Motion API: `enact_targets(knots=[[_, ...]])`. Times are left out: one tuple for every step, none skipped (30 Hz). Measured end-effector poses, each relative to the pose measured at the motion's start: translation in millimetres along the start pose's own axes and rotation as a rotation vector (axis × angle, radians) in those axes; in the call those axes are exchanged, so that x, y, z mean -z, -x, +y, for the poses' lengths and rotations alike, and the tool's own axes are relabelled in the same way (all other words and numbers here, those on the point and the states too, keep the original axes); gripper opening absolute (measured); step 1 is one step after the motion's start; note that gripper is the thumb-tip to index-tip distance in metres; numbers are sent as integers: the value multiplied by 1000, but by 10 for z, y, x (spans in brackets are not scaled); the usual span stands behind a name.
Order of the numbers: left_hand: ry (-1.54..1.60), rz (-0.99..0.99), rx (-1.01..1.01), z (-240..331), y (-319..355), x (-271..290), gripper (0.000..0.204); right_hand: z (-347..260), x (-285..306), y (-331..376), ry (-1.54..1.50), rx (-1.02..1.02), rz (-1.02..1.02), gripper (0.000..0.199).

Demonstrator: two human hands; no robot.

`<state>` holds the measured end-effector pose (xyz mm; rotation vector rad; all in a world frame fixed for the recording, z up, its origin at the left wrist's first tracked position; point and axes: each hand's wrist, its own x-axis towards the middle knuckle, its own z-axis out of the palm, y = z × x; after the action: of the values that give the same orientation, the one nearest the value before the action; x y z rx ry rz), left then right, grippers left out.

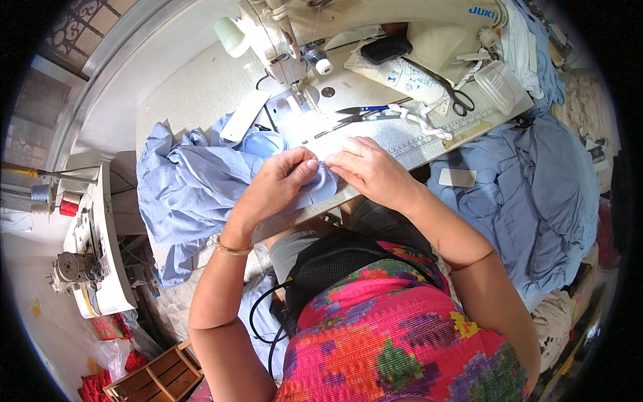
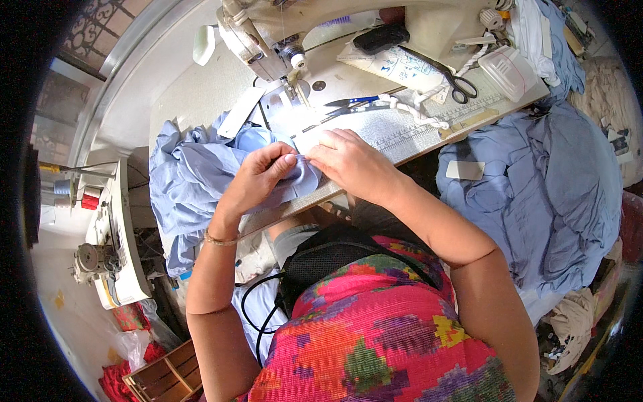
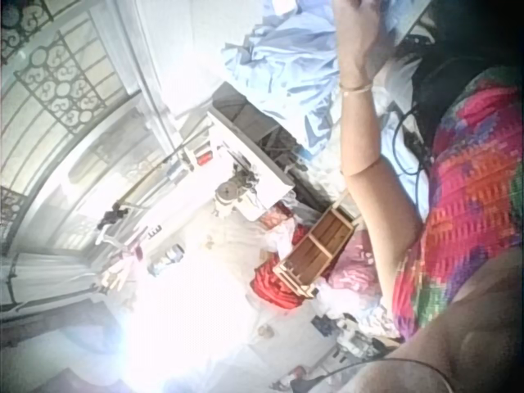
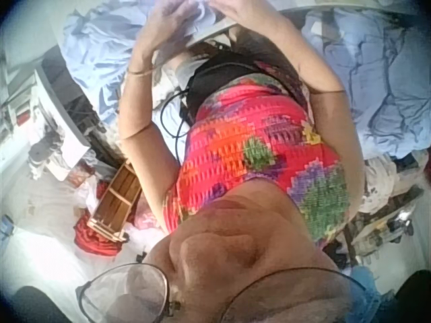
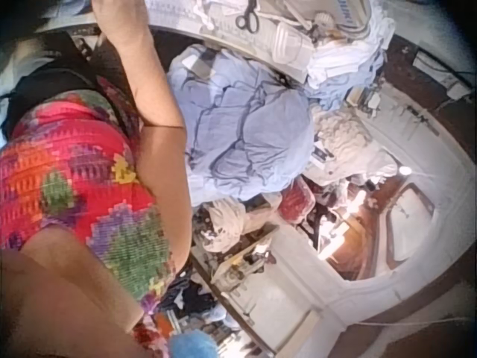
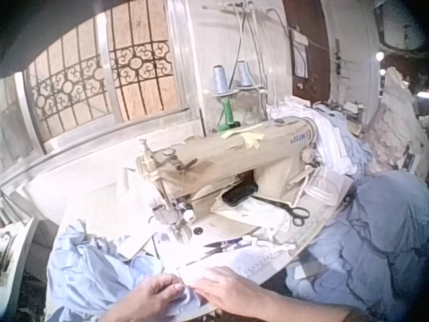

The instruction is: The person positions a blue shirt cuff under the needle of a sewing machine, aligns the fabric, and uses the machine to sew along the edge, using small shears to trim excess thread.

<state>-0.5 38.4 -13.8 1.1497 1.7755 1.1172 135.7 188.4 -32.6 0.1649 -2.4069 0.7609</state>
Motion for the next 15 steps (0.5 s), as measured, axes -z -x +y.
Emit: enact_targets(knots=[[22, -11, -11, -26, 2, -12, 17, 4, -1, 22, 15, -18, -4, 8], [44, -23, -23, -12, -1, -27, 18, 9, 2, 38, 32, -38, -7, 9], [32, -32, -9, 16, 2, -40, 18, 11, 7, 40, 42, -35, -10, 8], [21, -42, 5, 63, 7, -50, 17, 10, 14, 40, 53, -32, -13, 8], [9, -50, 19, 100, 15, -54, 16, 5, 20, 39, 62, -28, -15, 8], [39, -40, 45, 82, 16, -46, 16, 2, 27, 40, -4, -66, -19, 7], [68, -31, 71, 44, 13, -34, 15, 1, 34, 43, -71, -104, -24, 6], [97, -20, 96, 12, 13, -22, 14, -1, 42, 43, -137, -141, -28, 5], [102, -2, 93, -22, 14, -17, 13, 13, 44, 45, -262, -159, -22, 5], [107, 16, 90, -59, 15, -14, 12, 38, 39, 46, -387, -176, -16, 6], [113, 30, 86, -85, 8, -20, 10, 59, 34, 58, -511, -196, -9, 7], [123, 27, 78, -97, 4, -23, 11, 64, 6, 68, -694, -271, -64, 7], [134, 24, 70, -105, 1, -27, 12, 61, -39, 73, -877, -345, -119, 8], [144, 19, 62, -110, -5, -32, 12, 58, -70, 72, -1059, -420, -173, 8], [148, 25, 56, -118, -11, -37, 12, 61, -90, 60, -897, -342, -161, 9]])
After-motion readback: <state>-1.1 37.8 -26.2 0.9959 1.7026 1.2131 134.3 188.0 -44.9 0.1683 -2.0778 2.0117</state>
